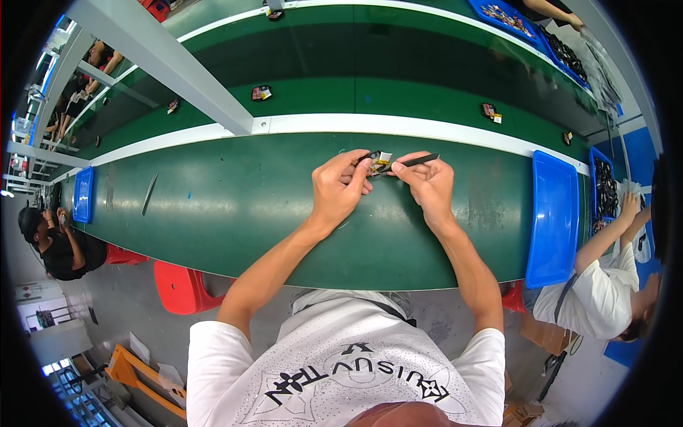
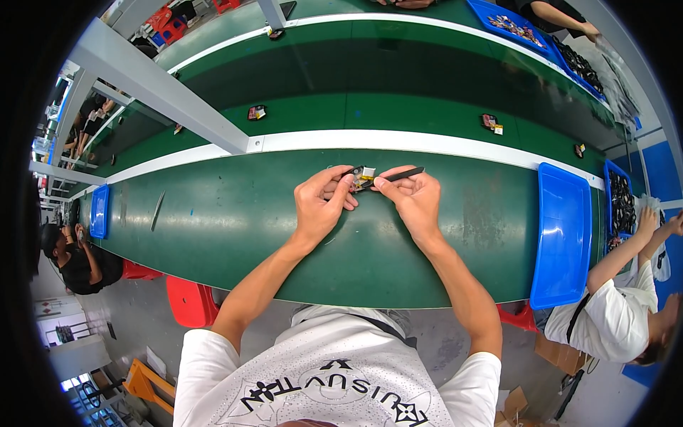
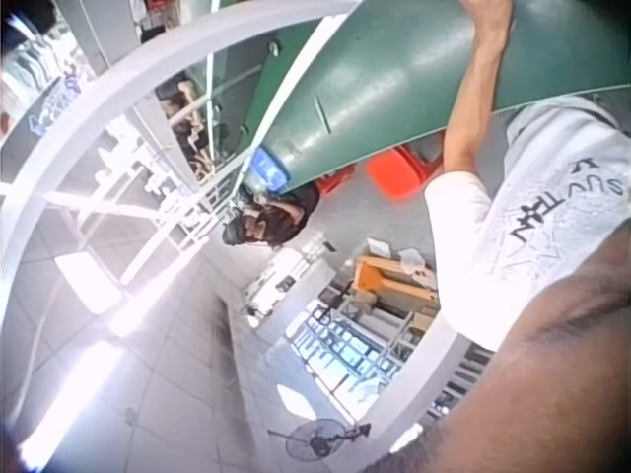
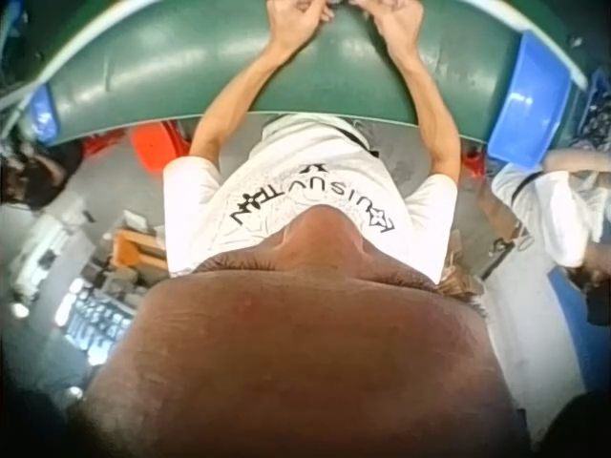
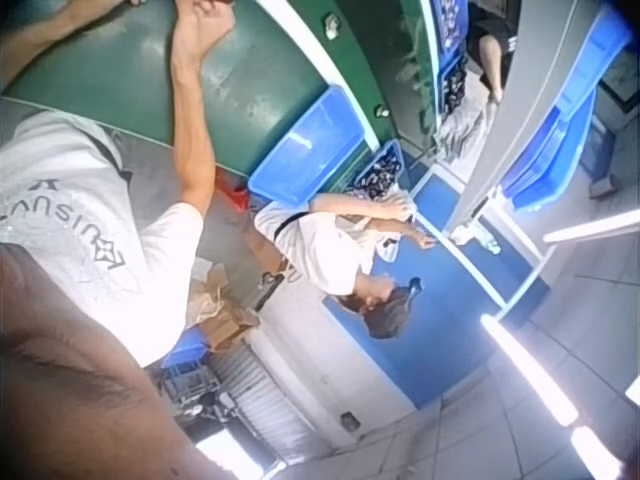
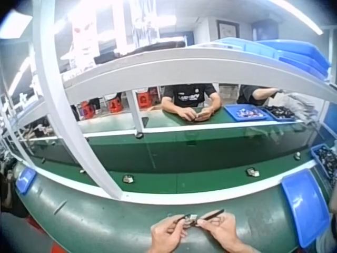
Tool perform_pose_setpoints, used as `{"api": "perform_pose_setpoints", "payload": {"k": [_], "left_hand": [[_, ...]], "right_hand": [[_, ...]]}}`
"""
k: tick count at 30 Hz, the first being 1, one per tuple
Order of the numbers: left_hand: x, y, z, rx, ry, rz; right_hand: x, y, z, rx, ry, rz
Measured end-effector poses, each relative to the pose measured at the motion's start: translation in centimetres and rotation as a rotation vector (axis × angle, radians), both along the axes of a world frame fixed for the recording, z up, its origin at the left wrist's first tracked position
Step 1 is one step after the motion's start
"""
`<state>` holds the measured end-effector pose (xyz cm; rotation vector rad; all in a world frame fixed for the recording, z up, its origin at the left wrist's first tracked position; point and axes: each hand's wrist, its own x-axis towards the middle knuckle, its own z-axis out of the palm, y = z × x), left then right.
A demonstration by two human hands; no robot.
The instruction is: Manually assembling small electronic components on a production line using a precision tool.
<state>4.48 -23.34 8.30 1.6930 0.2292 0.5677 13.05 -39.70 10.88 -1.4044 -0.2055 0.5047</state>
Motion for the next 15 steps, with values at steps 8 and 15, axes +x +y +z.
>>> {"api": "perform_pose_setpoints", "payload": {"k": [8,15], "left_hand": [[0.3,0.5,-0.2,-0.181,0.092,-0.113],[0.7,1.9,-0.2,-0.44,0.168,-0.3]], "right_hand": [[0.3,-0.4,-0.3,0.031,-0.021,0.024],[0.6,-0.8,-1.5,0.079,-0.194,0.022]]}}
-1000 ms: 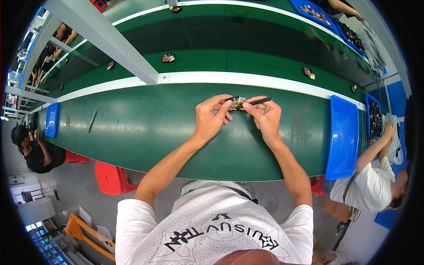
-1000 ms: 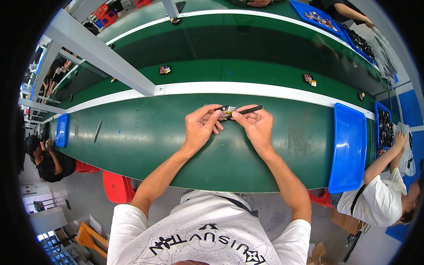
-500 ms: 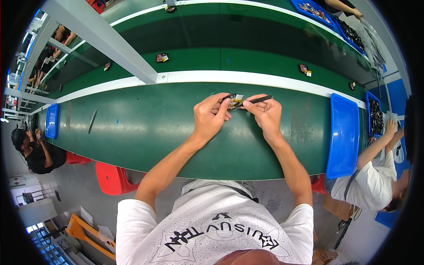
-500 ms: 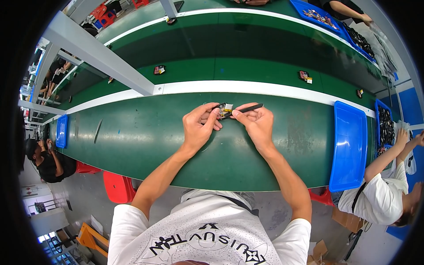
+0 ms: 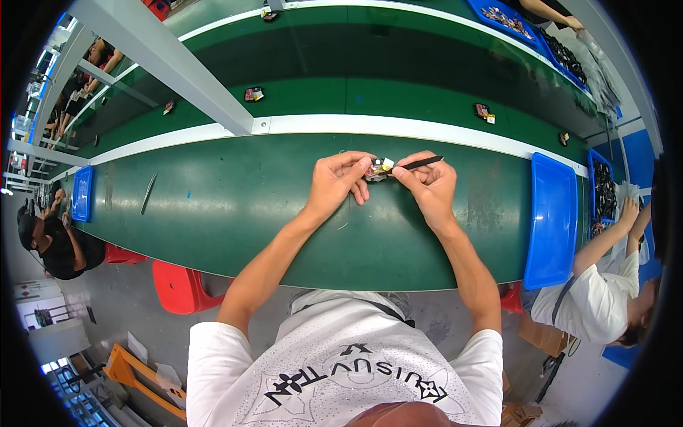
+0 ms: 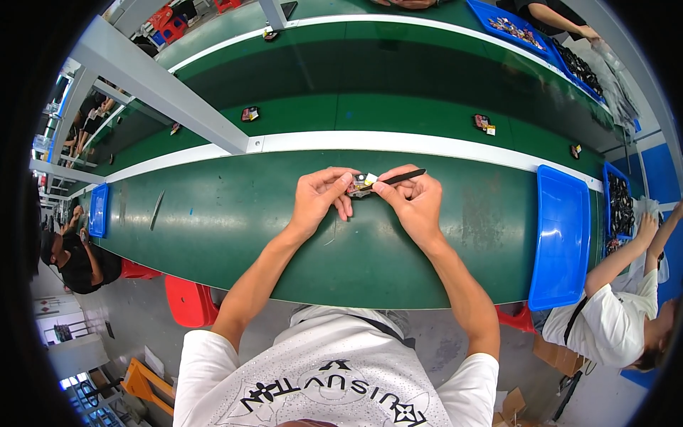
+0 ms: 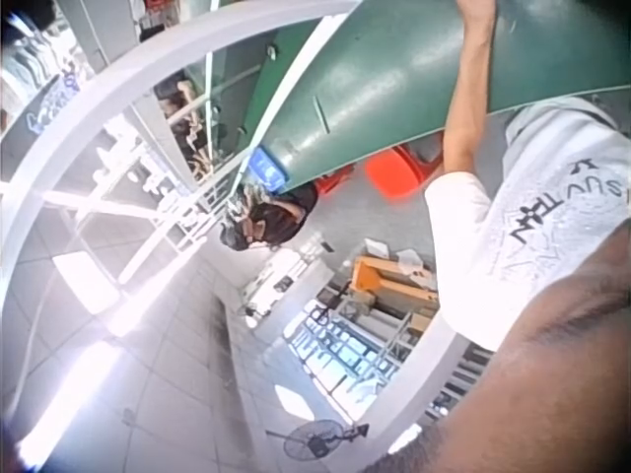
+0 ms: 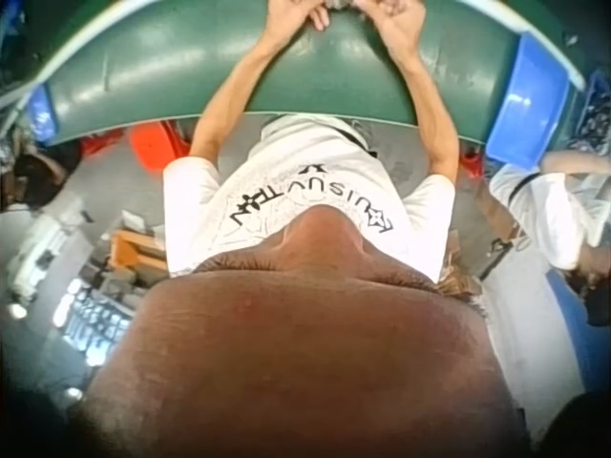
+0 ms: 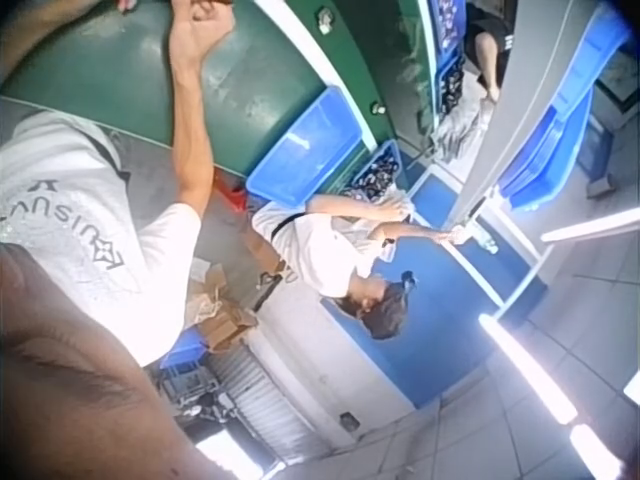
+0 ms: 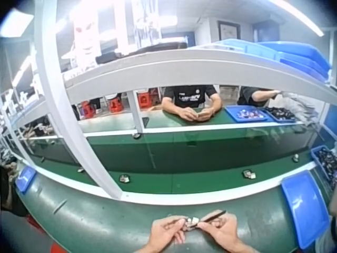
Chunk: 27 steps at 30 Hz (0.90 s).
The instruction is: Manually assembling small electronic components on a production line using a precision tool.
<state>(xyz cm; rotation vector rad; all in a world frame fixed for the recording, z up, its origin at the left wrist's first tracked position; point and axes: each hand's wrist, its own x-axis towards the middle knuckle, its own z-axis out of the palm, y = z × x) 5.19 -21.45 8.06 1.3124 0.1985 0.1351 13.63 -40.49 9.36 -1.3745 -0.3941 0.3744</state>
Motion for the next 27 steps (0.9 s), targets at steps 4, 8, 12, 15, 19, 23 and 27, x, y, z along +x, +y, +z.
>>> {"api": "perform_pose_setpoints", "payload": {"k": [4,8,12,15,19,23,27], "left_hand": [[0.04,0.03,0.11,-0.071,-0.006,-0.055],[0.09,-0.08,0.0,-0.089,-0.013,-0.052],[0.16,-0.21,0.22,-0.068,-0.021,-0.039],[0.19,-0.36,0.38,-0.061,-0.019,-0.039],[0.28,-0.48,0.32,-0.048,-0.013,-0.03],[0.34,-0.34,0.24,-0.04,-0.009,-0.034],[0.37,-0.49,0.35,-0.047,-0.005,-0.026]], "right_hand": [[-0.07,-0.17,-0.66,-0.008,-0.246,-0.019],[-0.38,-0.26,-0.39,-0.053,-0.379,-0.048],[-0.2,-0.43,-0.47,-0.058,-0.397,-0.054],[-0.12,-0.61,-0.44,-0.06,-0.394,-0.044],[-0.17,-0.81,-0.02,-0.09,-0.432,-0.053],[-0.3,-0.75,-0.07,-0.143,-0.544,-0.068],[-0.32,-0.82,-0.05,-0.148,-0.573,-0.077]]}}
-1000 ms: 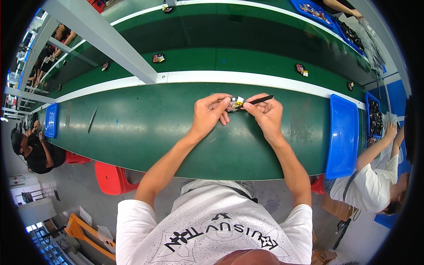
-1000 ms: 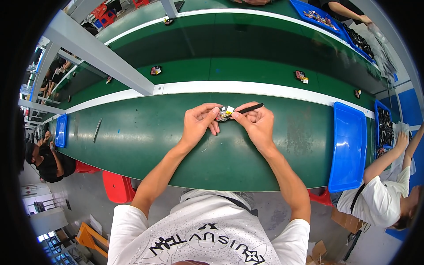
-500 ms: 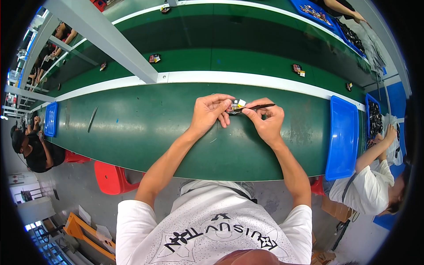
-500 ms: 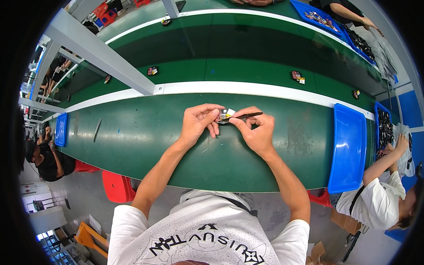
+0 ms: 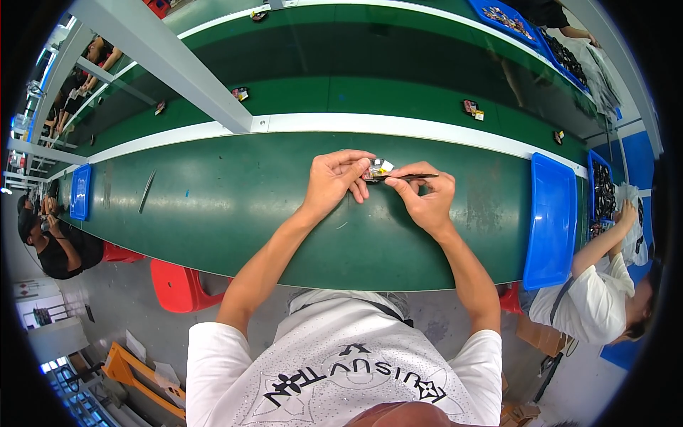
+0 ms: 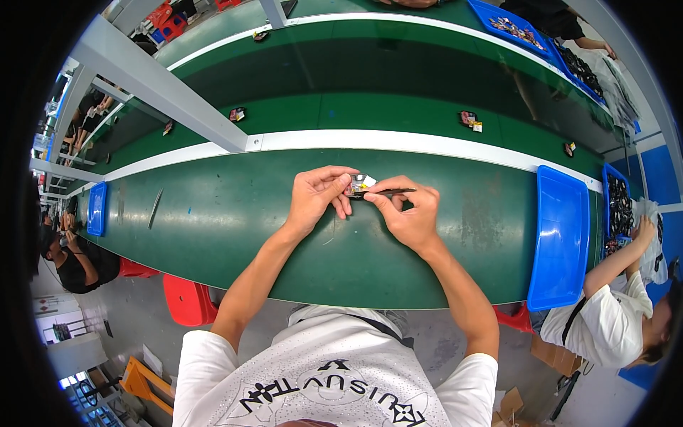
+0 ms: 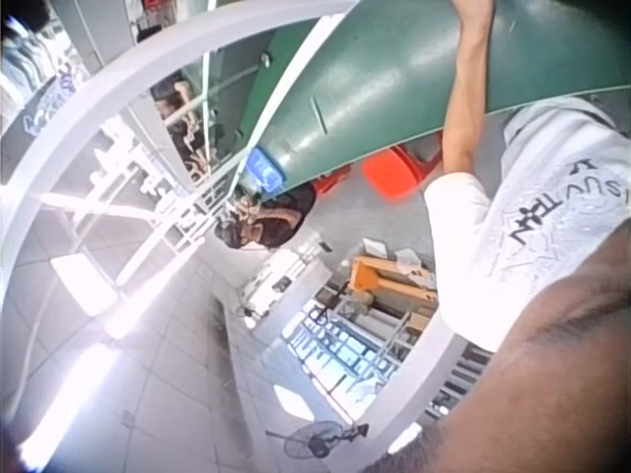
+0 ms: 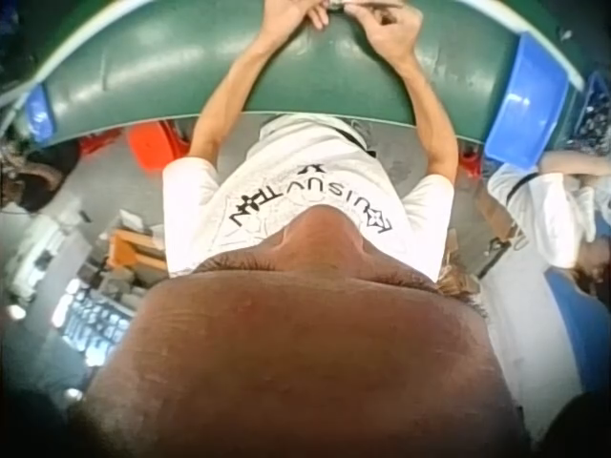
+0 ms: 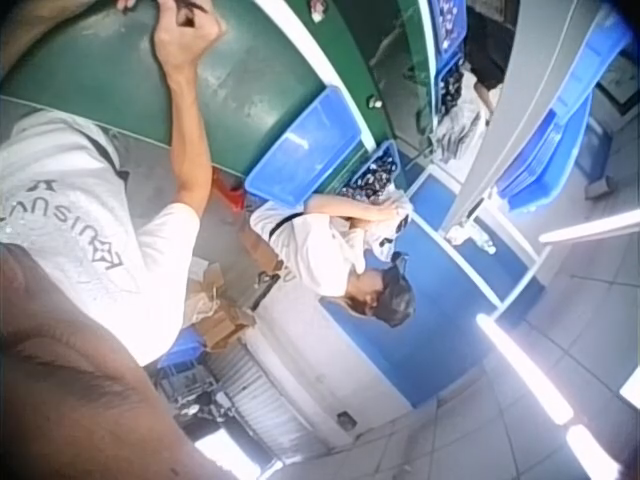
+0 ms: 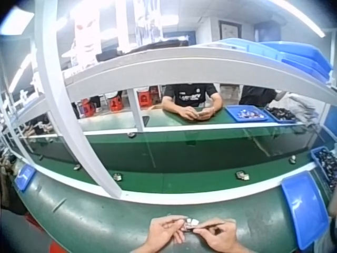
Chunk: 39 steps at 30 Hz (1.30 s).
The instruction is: Manually assembling small electronic components on a production line using a precision tool.
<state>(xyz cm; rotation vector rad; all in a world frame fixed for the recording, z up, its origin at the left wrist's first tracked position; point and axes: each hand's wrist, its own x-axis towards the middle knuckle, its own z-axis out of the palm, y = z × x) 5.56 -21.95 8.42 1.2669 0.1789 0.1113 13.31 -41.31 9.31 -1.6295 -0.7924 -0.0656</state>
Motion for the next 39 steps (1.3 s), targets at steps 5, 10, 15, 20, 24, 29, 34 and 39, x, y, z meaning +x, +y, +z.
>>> {"api": "perform_pose_setpoints", "payload": {"k": [5,10,15,20,24,29,34,39], "left_hand": [[0.13,-0.2,-0.1,-0.007,0.012,0.005],[0.16,-0.38,-0.29,0.004,0.004,0.011],[0.24,-0.55,-0.45,0.041,0.019,0.021],[0.33,-0.52,-0.49,0.106,0.048,0.053],[0.4,-0.44,0.06,0.128,0.038,0.099],[0.38,-0.59,-0.04,0.121,0.045,0.107],[0.34,-0.69,-0.28,0.123,0.046,0.104],[0.22,-0.68,-0.54,0.125,0.04,0.088]], "right_hand": [[0.01,-0.05,0.11,-0.014,-0.039,-0.012],[0.28,-0.21,0.14,-0.033,-0.013,-0.01],[0.45,-0.37,0.12,-0.054,-0.052,0.011],[0.43,-0.21,-0.2,-0.022,0.005,-0.02],[0.64,-0.3,0.23,0.001,-0.021,-0.031],[0.43,-0.35,0.1,-0.046,-0.065,-0.011],[0.24,-0.11,0.07,-0.069,-0.095,0.001],[0.13,0.19,-0.11,-0.074,-0.14,0.009]]}}
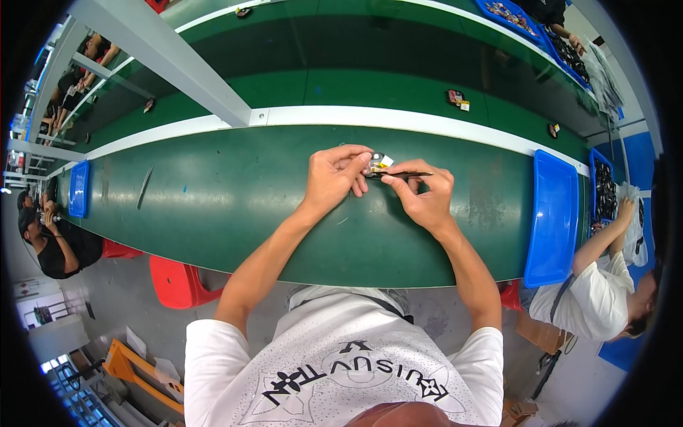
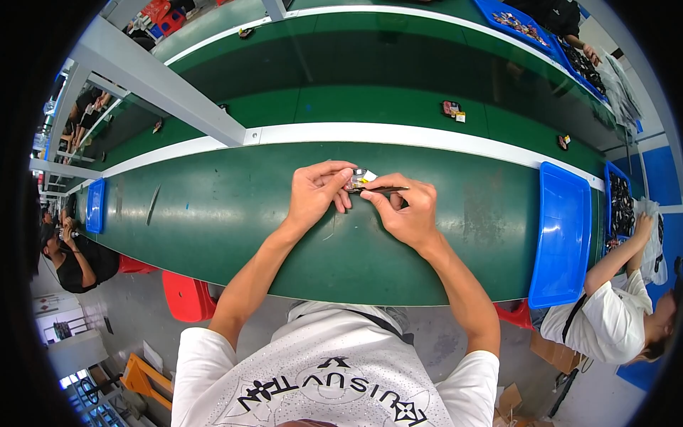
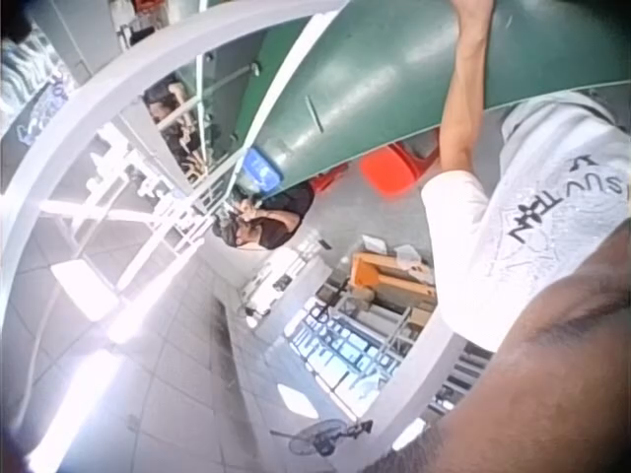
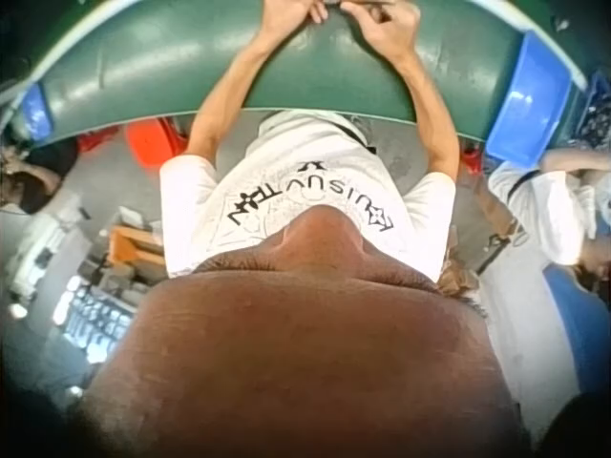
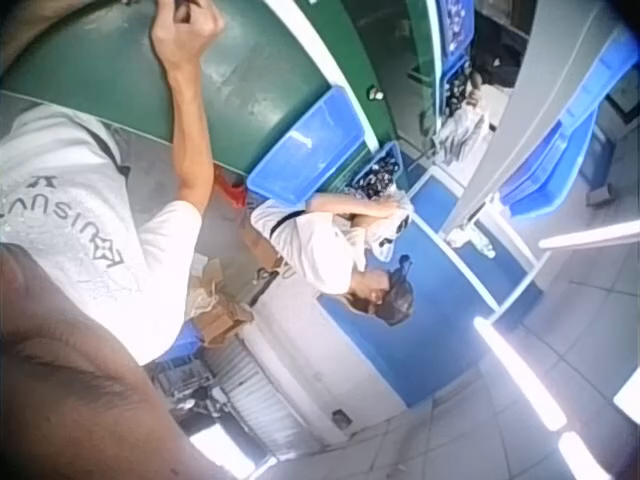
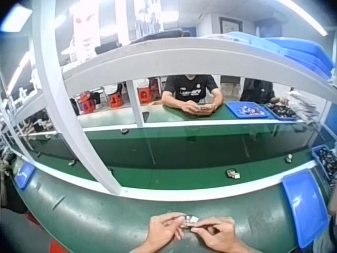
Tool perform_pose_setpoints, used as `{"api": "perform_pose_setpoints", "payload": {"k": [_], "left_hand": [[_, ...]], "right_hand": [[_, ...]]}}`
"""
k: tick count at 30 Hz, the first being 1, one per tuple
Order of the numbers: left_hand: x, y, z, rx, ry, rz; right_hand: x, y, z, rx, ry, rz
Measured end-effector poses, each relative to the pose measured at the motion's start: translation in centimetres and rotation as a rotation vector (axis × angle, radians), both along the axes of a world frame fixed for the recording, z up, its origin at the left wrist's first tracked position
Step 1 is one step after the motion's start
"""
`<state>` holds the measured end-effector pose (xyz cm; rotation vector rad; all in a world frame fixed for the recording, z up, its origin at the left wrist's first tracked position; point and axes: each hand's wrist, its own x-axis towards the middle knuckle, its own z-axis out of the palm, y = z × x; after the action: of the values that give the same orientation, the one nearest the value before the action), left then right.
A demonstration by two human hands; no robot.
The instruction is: Manually assembling small electronic components on a production line using a precision tool.
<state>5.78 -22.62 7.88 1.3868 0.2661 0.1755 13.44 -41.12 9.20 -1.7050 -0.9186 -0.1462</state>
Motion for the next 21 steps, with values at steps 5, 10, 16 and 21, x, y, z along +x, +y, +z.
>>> {"api": "perform_pose_setpoints", "payload": {"k": [5,10,16,21], "left_hand": [[0.05,0.03,0.25,-0.039,0.02,0.006],[0.08,0.15,-0.01,-0.072,0.011,-0.009],[0.15,0.36,0.31,-0.043,0.008,-0.09],[-0.05,0.1,0.11,-0.049,-0.025,-0.126]], "right_hand": [[0.06,-0.14,0.12,-0.029,-0.065,-0.001],[-0.01,0.09,0.68,0.004,-0.171,0.033],[0.23,-0.02,0.37,0.007,-0.248,0.052],[0.08,0.16,0.34,0.025,-0.257,0.054]]}}
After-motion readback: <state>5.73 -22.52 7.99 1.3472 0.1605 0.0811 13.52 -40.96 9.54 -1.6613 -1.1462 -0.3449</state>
